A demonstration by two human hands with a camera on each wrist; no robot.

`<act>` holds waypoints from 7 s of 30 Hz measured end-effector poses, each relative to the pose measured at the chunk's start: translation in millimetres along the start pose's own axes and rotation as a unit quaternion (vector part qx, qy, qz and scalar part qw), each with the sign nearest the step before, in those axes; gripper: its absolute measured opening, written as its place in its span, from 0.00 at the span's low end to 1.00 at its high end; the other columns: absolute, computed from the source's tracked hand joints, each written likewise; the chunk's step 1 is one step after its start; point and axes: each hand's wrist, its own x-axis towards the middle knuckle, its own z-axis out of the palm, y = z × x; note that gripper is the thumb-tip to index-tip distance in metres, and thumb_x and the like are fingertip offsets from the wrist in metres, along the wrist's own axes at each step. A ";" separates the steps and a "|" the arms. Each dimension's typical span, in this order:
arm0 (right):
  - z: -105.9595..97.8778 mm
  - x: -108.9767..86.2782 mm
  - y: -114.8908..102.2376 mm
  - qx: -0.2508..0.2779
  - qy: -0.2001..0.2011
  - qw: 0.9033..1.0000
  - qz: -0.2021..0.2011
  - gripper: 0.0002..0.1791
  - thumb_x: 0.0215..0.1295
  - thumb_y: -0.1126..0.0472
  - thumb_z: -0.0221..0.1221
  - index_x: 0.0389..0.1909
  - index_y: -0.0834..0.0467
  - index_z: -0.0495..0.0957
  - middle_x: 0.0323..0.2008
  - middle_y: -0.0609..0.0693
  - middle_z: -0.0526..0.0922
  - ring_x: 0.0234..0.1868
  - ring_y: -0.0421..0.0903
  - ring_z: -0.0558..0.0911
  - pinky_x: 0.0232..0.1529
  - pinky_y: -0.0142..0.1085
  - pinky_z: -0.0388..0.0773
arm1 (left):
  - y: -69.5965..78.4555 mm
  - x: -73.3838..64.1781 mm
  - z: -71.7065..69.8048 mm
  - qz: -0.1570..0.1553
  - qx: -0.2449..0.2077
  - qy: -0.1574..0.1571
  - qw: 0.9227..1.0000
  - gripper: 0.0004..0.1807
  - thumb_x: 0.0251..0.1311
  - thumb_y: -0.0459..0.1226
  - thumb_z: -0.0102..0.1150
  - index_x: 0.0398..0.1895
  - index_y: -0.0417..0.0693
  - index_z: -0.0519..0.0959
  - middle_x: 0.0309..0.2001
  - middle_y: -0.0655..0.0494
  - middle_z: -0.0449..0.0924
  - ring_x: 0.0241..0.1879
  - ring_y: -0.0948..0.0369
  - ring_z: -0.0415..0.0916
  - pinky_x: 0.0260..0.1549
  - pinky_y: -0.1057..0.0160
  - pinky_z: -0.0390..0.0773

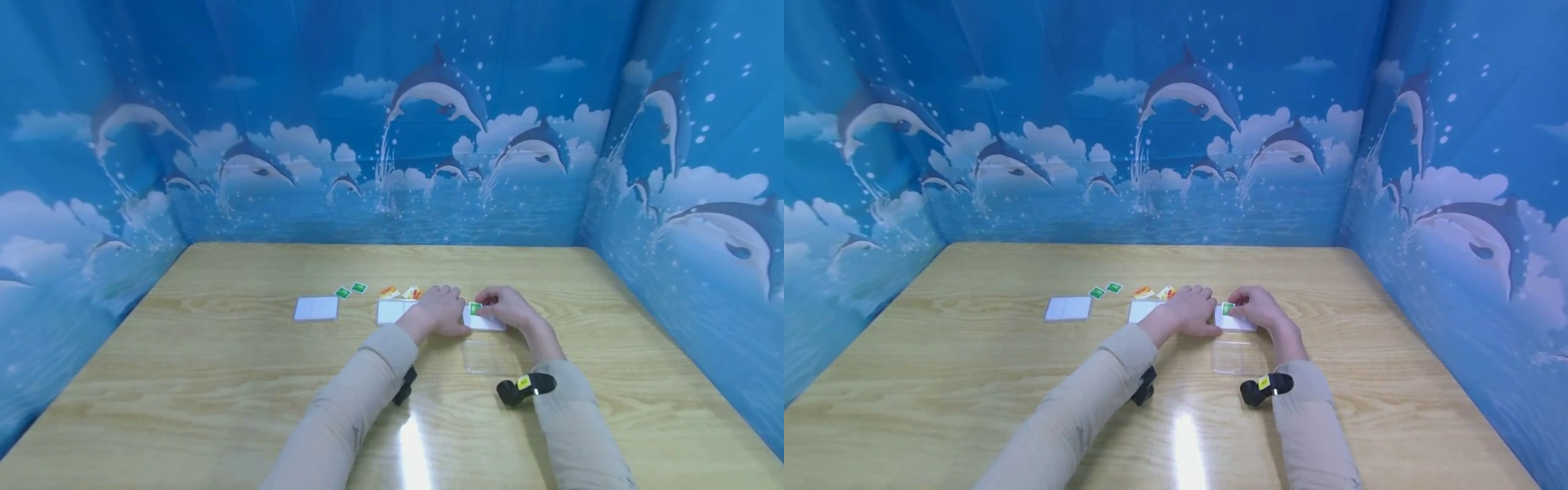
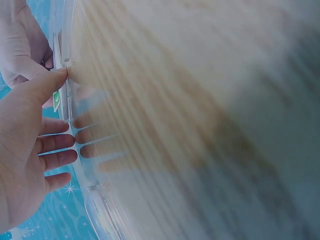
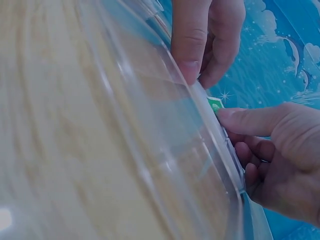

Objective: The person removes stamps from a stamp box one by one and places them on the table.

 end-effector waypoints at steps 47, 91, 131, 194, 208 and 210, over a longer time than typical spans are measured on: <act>-19.6 -2.0 1.8 0.054 0.002 0.998 0.026 0.10 0.63 0.62 0.56 0.40 0.65 0.78 0.40 0.56 0.79 0.40 0.48 0.74 0.38 0.35 0.72 | -1.7 1.6 -0.4 0.002 -0.003 -0.007 1.000 0.34 0.59 0.63 0.44 0.58 0.50 0.72 0.57 0.54 0.68 0.55 0.58 0.63 0.58 0.59 0.60; -3.3 31.9 -13.4 0.175 0.063 0.968 0.169 0.17 0.64 0.62 0.53 0.51 0.65 0.73 0.42 0.55 0.74 0.40 0.47 0.70 0.42 0.35 0.67 | 0.7 -0.5 -1.0 -0.002 0.007 0.000 1.000 0.35 0.59 0.63 0.44 0.57 0.48 0.72 0.62 0.51 0.64 0.58 0.56 0.63 0.59 0.58 0.60; 6.5 31.6 -17.7 0.127 0.099 0.972 0.170 0.18 0.65 0.59 0.52 0.52 0.64 0.74 0.53 0.60 0.73 0.53 0.54 0.71 0.54 0.44 0.68 | -2.0 -3.1 -2.0 -0.007 -0.005 -0.008 1.000 0.38 0.59 0.65 0.41 0.61 0.46 0.67 0.59 0.51 0.67 0.58 0.57 0.63 0.60 0.58 0.60; -18.5 -92.8 -2.7 -0.388 0.012 0.886 -0.254 0.46 0.43 0.40 0.66 0.58 0.65 0.67 0.51 0.60 0.73 0.52 0.58 0.72 0.42 0.57 0.71 | 35.4 -55.9 -2.0 -0.005 0.047 0.103 0.994 0.34 0.53 0.69 0.43 0.44 0.50 0.71 0.40 0.57 0.72 0.42 0.60 0.68 0.44 0.61 0.68; -8.3 -97.9 -6.3 -0.383 -0.033 0.894 -0.230 0.43 0.44 0.40 0.64 0.56 0.65 0.69 0.50 0.58 0.74 0.53 0.57 0.71 0.45 0.58 0.70 | 46.2 -55.9 11.6 0.022 0.028 0.074 0.997 0.40 0.52 0.71 0.41 0.51 0.48 0.72 0.46 0.55 0.73 0.48 0.60 0.68 0.50 0.59 0.67; -7.7 -97.7 -6.0 -0.383 -0.036 0.894 -0.229 0.42 0.45 0.40 0.64 0.55 0.65 0.70 0.50 0.58 0.74 0.53 0.57 0.72 0.46 0.58 0.70 | 47.4 -56.2 11.9 0.024 0.028 0.068 0.997 0.40 0.52 0.71 0.41 0.51 0.48 0.72 0.46 0.55 0.73 0.48 0.60 0.68 0.50 0.60 0.67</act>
